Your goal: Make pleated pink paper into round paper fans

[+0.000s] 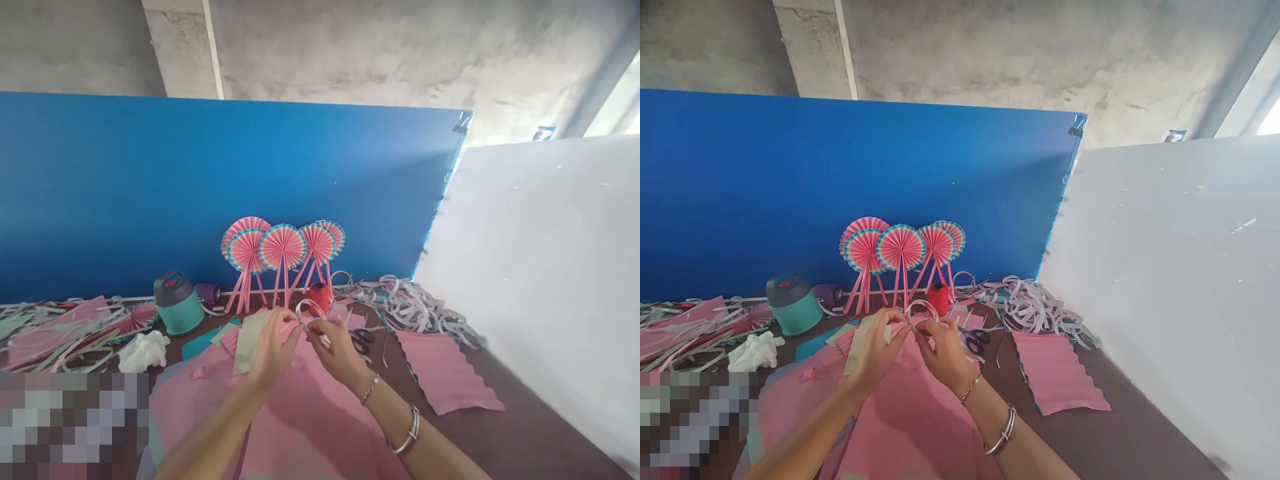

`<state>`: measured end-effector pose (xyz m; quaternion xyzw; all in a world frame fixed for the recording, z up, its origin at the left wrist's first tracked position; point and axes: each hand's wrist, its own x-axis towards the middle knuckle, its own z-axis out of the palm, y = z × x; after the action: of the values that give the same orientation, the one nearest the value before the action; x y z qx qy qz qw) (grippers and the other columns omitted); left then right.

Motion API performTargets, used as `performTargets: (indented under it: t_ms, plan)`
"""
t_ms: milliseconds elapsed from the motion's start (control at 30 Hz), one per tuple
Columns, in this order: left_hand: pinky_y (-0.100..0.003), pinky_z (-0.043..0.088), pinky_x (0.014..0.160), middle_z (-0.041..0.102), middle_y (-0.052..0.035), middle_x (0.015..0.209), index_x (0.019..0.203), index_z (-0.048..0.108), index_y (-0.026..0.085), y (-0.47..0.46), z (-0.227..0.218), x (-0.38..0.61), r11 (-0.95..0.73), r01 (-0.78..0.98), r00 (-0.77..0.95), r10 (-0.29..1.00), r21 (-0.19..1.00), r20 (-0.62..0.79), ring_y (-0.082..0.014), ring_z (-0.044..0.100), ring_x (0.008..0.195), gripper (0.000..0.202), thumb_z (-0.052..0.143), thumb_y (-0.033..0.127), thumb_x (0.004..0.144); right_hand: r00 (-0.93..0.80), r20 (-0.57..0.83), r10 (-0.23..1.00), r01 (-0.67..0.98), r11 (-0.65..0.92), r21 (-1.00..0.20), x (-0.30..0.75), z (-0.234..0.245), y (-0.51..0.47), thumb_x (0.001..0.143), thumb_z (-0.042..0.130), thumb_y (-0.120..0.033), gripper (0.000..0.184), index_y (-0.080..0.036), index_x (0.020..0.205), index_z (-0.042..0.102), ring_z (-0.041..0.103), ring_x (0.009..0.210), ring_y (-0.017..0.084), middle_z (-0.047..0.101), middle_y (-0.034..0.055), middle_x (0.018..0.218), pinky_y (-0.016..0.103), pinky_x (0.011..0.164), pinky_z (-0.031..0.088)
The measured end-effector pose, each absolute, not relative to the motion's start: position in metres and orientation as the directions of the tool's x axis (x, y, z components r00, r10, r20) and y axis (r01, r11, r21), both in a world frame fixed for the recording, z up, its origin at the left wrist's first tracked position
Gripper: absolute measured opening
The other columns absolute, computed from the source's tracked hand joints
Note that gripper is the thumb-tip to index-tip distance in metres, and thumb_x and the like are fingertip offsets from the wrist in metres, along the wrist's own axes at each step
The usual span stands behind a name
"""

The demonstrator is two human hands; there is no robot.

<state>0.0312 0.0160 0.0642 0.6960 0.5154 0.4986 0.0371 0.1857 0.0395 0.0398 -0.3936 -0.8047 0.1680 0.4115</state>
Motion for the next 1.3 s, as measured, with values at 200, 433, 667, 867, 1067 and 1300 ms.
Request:
performTargets:
  t_ms: [200, 433, 667, 867, 1067, 1300]
  plan:
    - [-0.033, 0.049, 0.076, 0.069, -0.0031, 0.084, 0.077, 0.065, 0.022, 0.018, 0.065, 0.034, -0.526, 0.672, 0.019, 0.717, 0.522, 0.697, -0.0192, 0.063, 0.083, 0.015, 0.051, 0.022, 0.084, -0.365, 0.526, 0.768, 0.485, 0.639, -0.597, 0.188, 0.043, 0.040, 0.092, 0.045, -0.029, 0.021, -0.022, 0.080, 0.061, 0.060, 0.074, 0.019, 0.068, 0.0023, 0.074, 0.036, 0.084, 0.038]
    - [-0.032, 0.047, 0.076, 0.068, -0.0025, 0.085, 0.079, 0.061, 0.022, 0.020, 0.067, 0.023, -0.461, 0.701, 0.023, 0.777, 0.544, 0.630, -0.0193, 0.062, 0.083, 0.019, 0.044, 0.025, 0.087, -0.408, 0.533, 0.741, 0.529, 0.668, -0.523, 0.199, 0.051, 0.043, 0.091, 0.047, -0.029, 0.023, -0.021, 0.074, 0.062, 0.055, 0.064, 0.016, 0.067, 0.0016, 0.069, 0.037, 0.087, 0.037]
    - [-0.033, 0.048, 0.072, 0.068, -0.0041, 0.082, 0.080, 0.062, 0.021, 0.017, 0.044, -0.004, -0.265, 0.590, -0.236, 0.847, 0.763, 0.477, -0.0216, 0.062, 0.081, 0.022, 0.045, 0.035, 0.085, -0.446, 0.425, 0.788, 0.583, 0.616, -0.530, 0.230, 0.044, 0.033, 0.091, 0.045, -0.032, 0.029, -0.021, 0.070, 0.063, 0.051, 0.056, 0.014, 0.065, 0.0005, 0.065, 0.039, 0.091, 0.037]
    - [-0.032, 0.048, 0.069, 0.064, -0.0027, 0.079, 0.079, 0.058, 0.020, 0.007, 0.023, -0.014, -0.195, 0.470, -0.303, 0.880, 0.861, 0.365, -0.0201, 0.060, 0.077, 0.020, 0.050, 0.039, 0.081, -0.442, 0.389, 0.808, 0.596, 0.589, -0.546, 0.247, 0.026, 0.027, 0.087, 0.047, -0.027, 0.022, -0.024, 0.078, 0.067, 0.060, 0.068, 0.018, 0.069, 0.0022, 0.070, 0.037, 0.088, 0.040]
    - [-0.031, 0.049, 0.069, 0.062, -0.0042, 0.083, 0.071, 0.053, 0.021, 0.004, 0.011, -0.019, -0.195, 0.433, -0.315, 0.882, 0.880, 0.350, -0.0191, 0.058, 0.080, 0.016, 0.054, 0.036, 0.076, -0.461, 0.417, 0.784, 0.597, 0.621, -0.508, 0.252, 0.021, 0.027, 0.086, 0.050, -0.021, 0.019, -0.024, 0.078, 0.067, 0.060, 0.063, 0.016, 0.070, 0.0005, 0.070, 0.038, 0.089, 0.036]
    - [-0.032, 0.045, 0.067, 0.061, 0.0002, 0.073, 0.076, 0.051, 0.022, 0.009, 0.003, -0.031, -0.187, 0.477, -0.154, 0.944, 0.859, 0.292, -0.0166, 0.057, 0.067, 0.007, 0.051, 0.028, 0.073, -0.480, 0.333, 0.812, 0.741, 0.578, -0.342, 0.261, 0.033, 0.019, 0.081, 0.053, -0.018, 0.019, -0.022, 0.067, 0.064, 0.058, 0.057, 0.016, 0.068, 0.0015, 0.062, 0.031, 0.068, 0.034]
